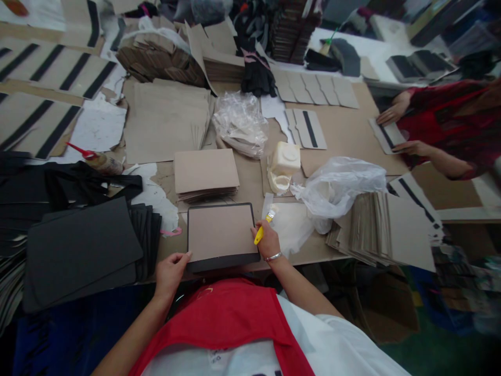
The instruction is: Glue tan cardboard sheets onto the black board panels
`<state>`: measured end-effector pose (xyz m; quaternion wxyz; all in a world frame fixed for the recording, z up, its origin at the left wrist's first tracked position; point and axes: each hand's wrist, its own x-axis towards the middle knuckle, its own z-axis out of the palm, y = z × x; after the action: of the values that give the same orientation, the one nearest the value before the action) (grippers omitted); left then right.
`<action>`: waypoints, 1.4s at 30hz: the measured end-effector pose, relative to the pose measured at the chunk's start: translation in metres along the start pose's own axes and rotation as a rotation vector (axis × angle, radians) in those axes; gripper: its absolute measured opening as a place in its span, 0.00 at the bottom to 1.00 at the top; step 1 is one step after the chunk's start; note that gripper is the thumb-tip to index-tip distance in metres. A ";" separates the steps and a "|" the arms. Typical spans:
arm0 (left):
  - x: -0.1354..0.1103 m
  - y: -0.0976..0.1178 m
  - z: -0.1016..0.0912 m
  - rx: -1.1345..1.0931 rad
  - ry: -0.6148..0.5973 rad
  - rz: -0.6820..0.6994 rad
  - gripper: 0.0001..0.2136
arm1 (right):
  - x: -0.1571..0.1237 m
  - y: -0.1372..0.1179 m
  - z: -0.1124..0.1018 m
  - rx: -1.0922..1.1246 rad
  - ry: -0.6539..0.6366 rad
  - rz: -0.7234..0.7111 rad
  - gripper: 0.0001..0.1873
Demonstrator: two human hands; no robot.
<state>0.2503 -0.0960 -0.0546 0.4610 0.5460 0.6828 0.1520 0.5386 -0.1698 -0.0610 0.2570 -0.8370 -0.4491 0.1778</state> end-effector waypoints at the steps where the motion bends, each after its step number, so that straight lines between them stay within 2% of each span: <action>1: 0.000 0.001 0.000 -0.002 -0.004 -0.002 0.21 | 0.001 -0.001 0.000 -0.003 -0.002 0.007 0.08; 6: 0.001 0.002 0.001 0.016 -0.001 -0.001 0.20 | 0.003 0.000 0.001 -0.046 -0.011 -0.004 0.09; 14: 0.008 0.001 0.002 -0.006 -0.003 0.031 0.16 | 0.005 0.009 0.009 -0.065 0.046 -0.109 0.16; 17: 0.009 -0.001 0.000 0.002 0.014 0.049 0.15 | 0.006 0.008 0.009 -0.081 0.039 -0.108 0.17; 26: 0.007 -0.001 -0.001 0.078 0.005 0.075 0.14 | 0.005 0.002 0.008 -0.116 0.024 -0.056 0.14; 29: 0.008 0.002 -0.006 0.208 -0.034 0.109 0.14 | 0.005 -0.002 0.005 -0.133 0.004 -0.051 0.13; 32: 0.011 0.014 -0.014 0.482 -0.009 0.296 0.12 | 0.006 -0.006 0.002 -0.223 -0.014 -0.049 0.12; 34: 0.016 0.026 -0.018 0.642 0.027 0.520 0.17 | 0.006 -0.008 0.001 -0.305 0.012 -0.075 0.13; 35: 0.018 0.032 -0.018 0.701 0.003 0.646 0.21 | 0.007 -0.009 0.000 -0.342 0.034 -0.105 0.14; 36: 0.021 0.039 -0.018 0.753 -0.061 0.763 0.25 | 0.008 -0.010 0.000 -0.370 0.051 -0.154 0.15; 38: 0.027 0.051 -0.013 0.852 -0.271 0.929 0.31 | 0.010 -0.013 -0.001 -0.404 0.050 -0.295 0.16; 40: 0.032 0.060 -0.004 0.948 -0.455 0.977 0.32 | 0.014 -0.017 -0.001 -0.416 -0.005 -0.443 0.17; 42: 0.035 0.068 0.006 1.007 -0.515 0.962 0.29 | 0.019 -0.022 -0.001 -0.425 -0.097 -0.535 0.17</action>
<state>0.2965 -0.0430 -0.0255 0.1829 0.9484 0.2256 -0.1274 0.5352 -0.1436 -0.0488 0.0928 -0.7150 -0.6914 0.0464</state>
